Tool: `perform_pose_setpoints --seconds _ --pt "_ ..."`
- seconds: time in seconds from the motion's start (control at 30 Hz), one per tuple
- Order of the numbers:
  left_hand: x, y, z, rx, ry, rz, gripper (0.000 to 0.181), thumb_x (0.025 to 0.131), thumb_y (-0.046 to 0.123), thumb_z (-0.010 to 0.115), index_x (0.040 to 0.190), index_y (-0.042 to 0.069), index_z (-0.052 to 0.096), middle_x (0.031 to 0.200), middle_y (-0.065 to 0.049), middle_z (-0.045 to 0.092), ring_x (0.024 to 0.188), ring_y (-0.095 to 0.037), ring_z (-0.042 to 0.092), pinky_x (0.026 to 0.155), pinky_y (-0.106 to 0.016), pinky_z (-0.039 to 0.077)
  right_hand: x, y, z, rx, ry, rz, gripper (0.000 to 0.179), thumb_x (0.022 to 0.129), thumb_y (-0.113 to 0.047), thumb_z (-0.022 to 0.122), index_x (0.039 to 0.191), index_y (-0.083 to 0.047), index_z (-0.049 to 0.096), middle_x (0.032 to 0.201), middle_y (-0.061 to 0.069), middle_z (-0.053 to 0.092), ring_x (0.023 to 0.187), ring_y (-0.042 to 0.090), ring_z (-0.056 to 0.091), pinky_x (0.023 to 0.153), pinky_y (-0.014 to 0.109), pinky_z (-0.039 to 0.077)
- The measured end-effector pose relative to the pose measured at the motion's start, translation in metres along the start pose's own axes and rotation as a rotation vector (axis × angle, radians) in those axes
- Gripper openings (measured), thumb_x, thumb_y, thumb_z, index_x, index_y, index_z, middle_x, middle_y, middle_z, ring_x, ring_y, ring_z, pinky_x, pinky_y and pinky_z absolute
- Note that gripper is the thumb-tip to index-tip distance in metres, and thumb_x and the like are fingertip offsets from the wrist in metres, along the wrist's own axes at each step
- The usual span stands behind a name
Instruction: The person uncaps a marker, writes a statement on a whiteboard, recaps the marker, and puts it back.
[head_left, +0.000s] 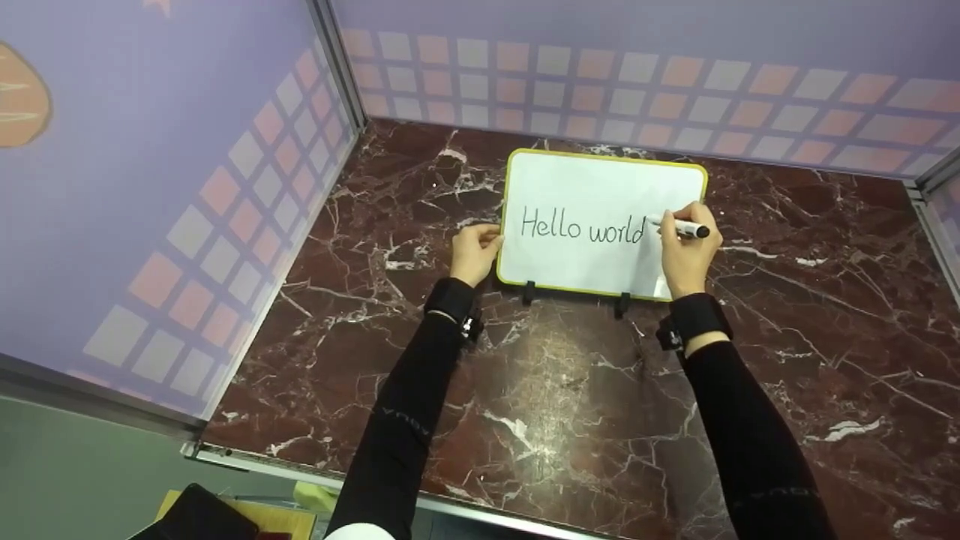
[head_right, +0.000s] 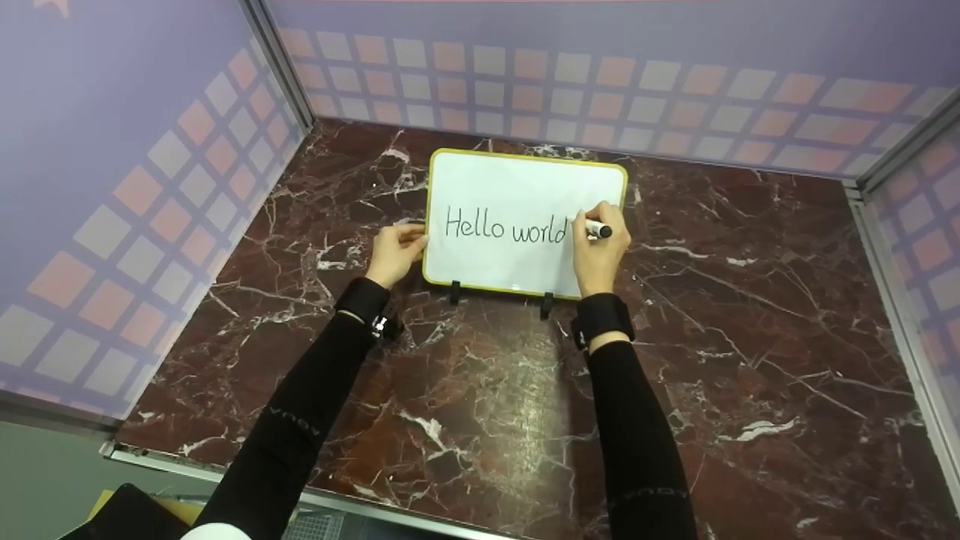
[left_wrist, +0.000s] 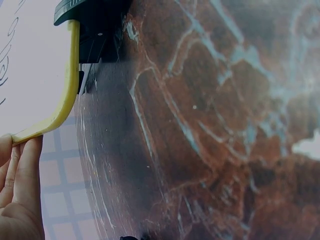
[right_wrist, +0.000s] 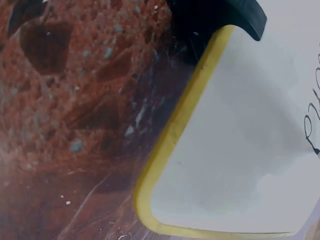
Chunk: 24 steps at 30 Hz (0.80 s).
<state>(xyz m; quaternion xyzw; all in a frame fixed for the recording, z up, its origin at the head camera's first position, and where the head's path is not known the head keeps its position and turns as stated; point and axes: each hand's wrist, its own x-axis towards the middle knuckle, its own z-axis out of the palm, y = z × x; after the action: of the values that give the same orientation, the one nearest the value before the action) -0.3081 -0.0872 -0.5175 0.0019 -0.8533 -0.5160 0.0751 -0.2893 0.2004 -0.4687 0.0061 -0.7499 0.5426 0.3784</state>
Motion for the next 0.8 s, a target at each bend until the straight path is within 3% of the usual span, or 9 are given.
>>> perform_pose_setpoints --seconds 0.53,0.8 --pt "0.001 0.0 0.0 0.001 0.002 0.003 0.023 0.094 0.007 0.066 0.113 -0.004 0.071 0.108 -0.02 0.074 0.1 -0.029 0.072 0.09 -0.032 0.058 -0.012 0.001 -0.009 0.031 -0.035 -0.015 0.023 0.082 0.014 0.056 0.062 0.011 0.045 0.062 0.0 0.051 0.056 0.002 0.045 0.054 0.014 0.031" --pt "0.0 -0.001 0.0 0.005 -0.005 0.004 0.024 0.094 0.007 0.066 0.114 -0.005 0.071 0.108 -0.02 0.073 0.1 -0.03 0.072 0.089 -0.032 0.058 -0.012 0.002 -0.011 0.029 -0.007 -0.028 0.022 0.082 0.015 0.056 0.063 0.013 0.045 0.062 -0.007 0.051 0.055 -0.001 0.046 0.053 0.012 0.033"
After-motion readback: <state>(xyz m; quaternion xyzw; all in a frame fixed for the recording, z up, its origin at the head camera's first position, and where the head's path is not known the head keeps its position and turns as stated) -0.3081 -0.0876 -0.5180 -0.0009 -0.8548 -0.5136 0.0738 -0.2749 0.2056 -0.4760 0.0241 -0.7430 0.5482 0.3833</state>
